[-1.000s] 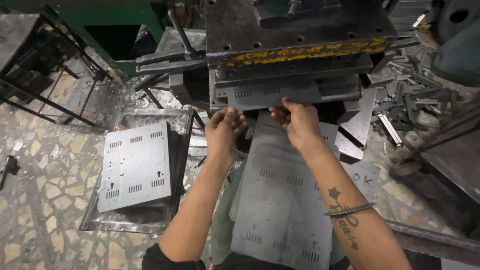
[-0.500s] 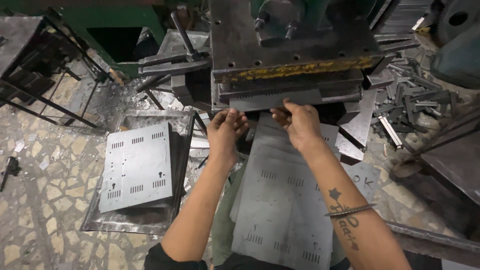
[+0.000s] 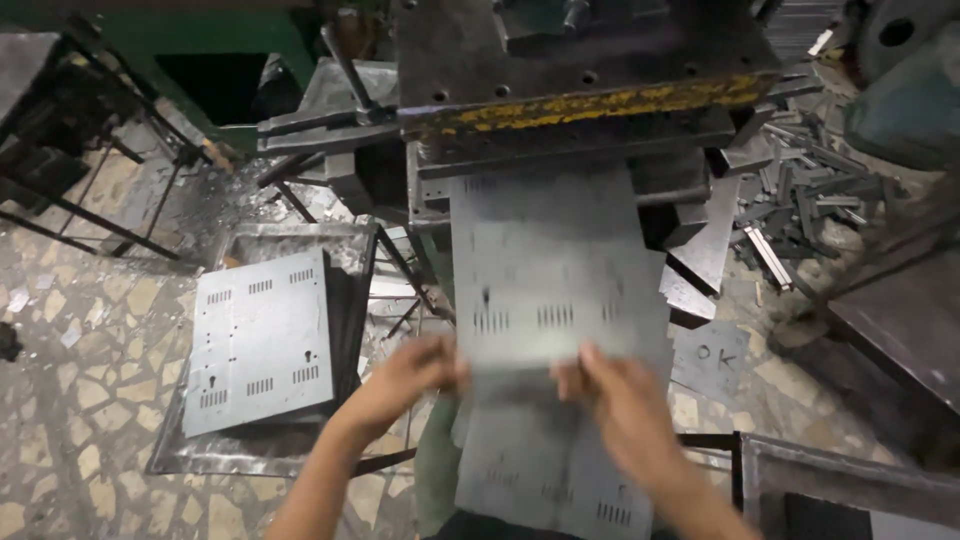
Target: Feeding flat metal components into a stamping press machine and stacking the processed parts.
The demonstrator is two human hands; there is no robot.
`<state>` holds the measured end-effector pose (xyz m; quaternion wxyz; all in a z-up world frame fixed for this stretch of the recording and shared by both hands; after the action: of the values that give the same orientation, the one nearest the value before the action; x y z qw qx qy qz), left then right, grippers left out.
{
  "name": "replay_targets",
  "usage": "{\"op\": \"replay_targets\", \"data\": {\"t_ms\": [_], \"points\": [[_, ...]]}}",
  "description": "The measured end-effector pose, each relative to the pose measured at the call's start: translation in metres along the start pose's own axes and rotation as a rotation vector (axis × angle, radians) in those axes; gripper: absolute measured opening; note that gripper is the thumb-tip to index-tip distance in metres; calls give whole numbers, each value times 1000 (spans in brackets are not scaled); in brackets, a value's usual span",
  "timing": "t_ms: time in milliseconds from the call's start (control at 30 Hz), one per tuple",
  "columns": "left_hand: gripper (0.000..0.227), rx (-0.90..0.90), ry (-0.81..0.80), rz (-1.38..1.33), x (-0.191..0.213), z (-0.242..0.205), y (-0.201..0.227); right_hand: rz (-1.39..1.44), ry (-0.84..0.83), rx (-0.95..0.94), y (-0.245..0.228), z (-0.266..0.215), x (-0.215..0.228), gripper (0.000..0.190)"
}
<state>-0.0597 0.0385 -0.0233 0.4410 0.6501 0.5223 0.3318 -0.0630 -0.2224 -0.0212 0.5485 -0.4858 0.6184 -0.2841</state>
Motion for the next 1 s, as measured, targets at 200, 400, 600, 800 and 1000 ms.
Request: {"op": "replay_targets", "data": {"t_ms": [200,400,600,800,1000], "points": [[30,319,183,392,38,-54,-63,-198,-31,-846,164,-105,118,62],[48,268,383,316,17,-32,-42,-101,286,-483,72,-90,117,38],[37,12,472,269,-30,41,-76,-109,466,-163,-23,-75,73,33],[83,-406,509,516,-66,59,-88,-280,570,62,-4,-75,99,25],[50,-167,594,369,-50,35,-55,-359,621,153,9,-70,108,24]]}}
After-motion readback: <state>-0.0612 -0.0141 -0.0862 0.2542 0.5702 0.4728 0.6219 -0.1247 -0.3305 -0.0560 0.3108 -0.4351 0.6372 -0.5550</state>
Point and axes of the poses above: each hand's wrist, its own z-axis towards the middle knuckle, its own x-axis out of the back of the hand, y = z × x, the point moved 6 cm from there along z, towards the middle knuckle, and after that the axes turned 2 degrees about -z, right-handed, at the moved point
